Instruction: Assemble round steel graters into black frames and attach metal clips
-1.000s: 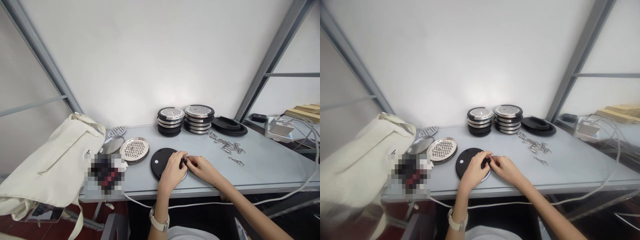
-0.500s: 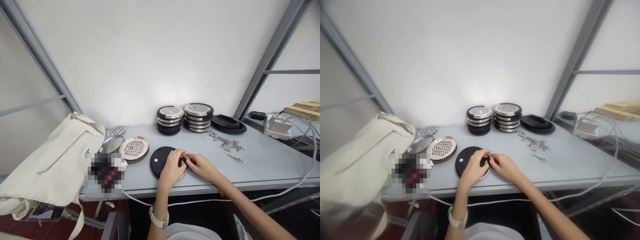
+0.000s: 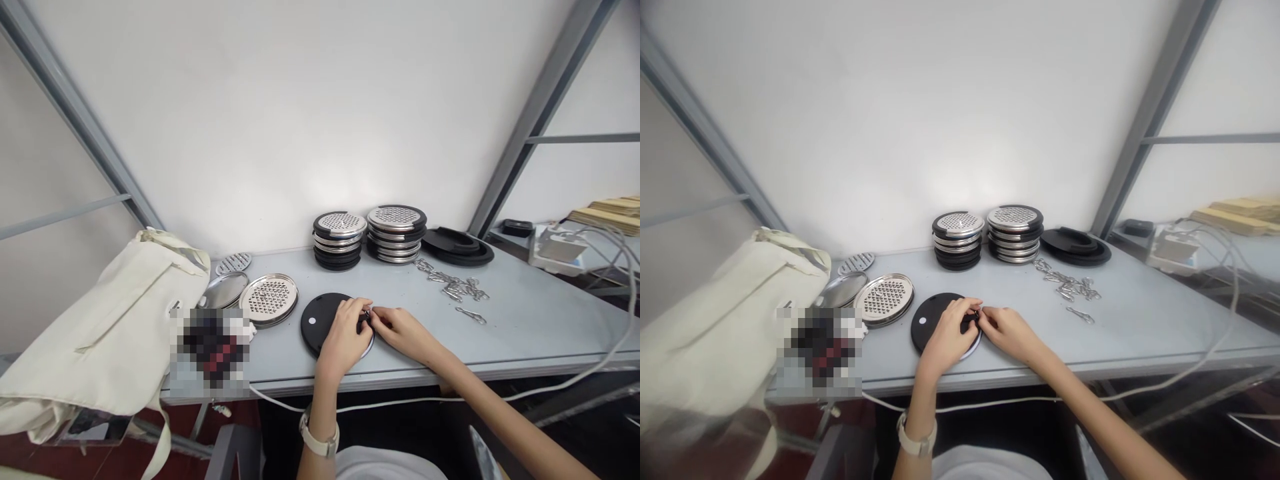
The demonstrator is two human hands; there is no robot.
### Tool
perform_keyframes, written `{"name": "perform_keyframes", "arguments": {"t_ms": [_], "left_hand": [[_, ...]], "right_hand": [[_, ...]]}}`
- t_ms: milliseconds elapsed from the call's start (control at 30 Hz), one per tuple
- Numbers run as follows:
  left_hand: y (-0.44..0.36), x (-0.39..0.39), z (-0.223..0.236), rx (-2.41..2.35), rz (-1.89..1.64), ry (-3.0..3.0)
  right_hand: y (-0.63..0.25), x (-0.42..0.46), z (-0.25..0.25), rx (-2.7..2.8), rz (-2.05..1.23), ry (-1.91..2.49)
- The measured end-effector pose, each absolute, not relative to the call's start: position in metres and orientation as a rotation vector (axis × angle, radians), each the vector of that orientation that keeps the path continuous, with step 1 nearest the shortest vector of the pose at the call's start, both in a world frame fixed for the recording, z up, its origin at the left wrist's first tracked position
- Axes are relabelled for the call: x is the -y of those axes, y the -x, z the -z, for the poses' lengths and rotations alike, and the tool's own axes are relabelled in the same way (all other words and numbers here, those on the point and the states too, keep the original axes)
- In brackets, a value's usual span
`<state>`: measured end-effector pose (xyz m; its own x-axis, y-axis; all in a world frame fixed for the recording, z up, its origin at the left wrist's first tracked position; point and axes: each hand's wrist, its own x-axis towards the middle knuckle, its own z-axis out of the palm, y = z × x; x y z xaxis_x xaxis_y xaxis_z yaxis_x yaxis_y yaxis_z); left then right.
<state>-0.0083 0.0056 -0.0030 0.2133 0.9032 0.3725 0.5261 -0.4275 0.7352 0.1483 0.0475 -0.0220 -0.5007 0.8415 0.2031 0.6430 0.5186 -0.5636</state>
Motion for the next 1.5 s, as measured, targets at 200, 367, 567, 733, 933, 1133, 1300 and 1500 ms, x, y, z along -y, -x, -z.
{"name": "perform_keyframes", "arguments": {"t_ms": [200,367,567,733,933,1133,1300,1500], "left_hand": [[0.0082,-0.0056,0.0043,-1.325,-1.110,-2.027],[0.0066,-0.0059,0.0057,-1.334,-1.113,-2.010],[0.0062,-0.0058,0.0057,-1.340,-1.108,-2.031],[0.0062,-0.0051,0.0051,-1.345,-1.102,-2.055],[0.0080,-0.0056,0.0069,-1.336,-1.090,-1.989],[0.0079,-0.0063,0.0087,-1.355,-1.089,-1.973],[0.0069,-0.0060,0.0086,-1.378,-1.081,-2.024],[0.0071,-0.0058,0.0090,-1.386,-1.083,-2.008]], "right_hand": [[-0.1477,-0.0478,0.0218,2.304,-0.596,1.223],[-0.1477,-0.0469,0.0209,2.309,-0.578,1.229],[-0.1470,-0.0465,0.0200,2.302,-0.571,1.244],[-0.1468,-0.0469,0.0205,2.302,-0.571,1.260],[-0.1475,-0.0459,0.0207,2.298,-0.578,1.264],[-0.1470,-0.0458,0.0190,2.297,-0.587,1.268],[-0.1471,-0.0465,0.0199,2.299,-0.595,1.269],[-0.1471,-0.0470,0.0210,2.302,-0.583,1.274]]}}
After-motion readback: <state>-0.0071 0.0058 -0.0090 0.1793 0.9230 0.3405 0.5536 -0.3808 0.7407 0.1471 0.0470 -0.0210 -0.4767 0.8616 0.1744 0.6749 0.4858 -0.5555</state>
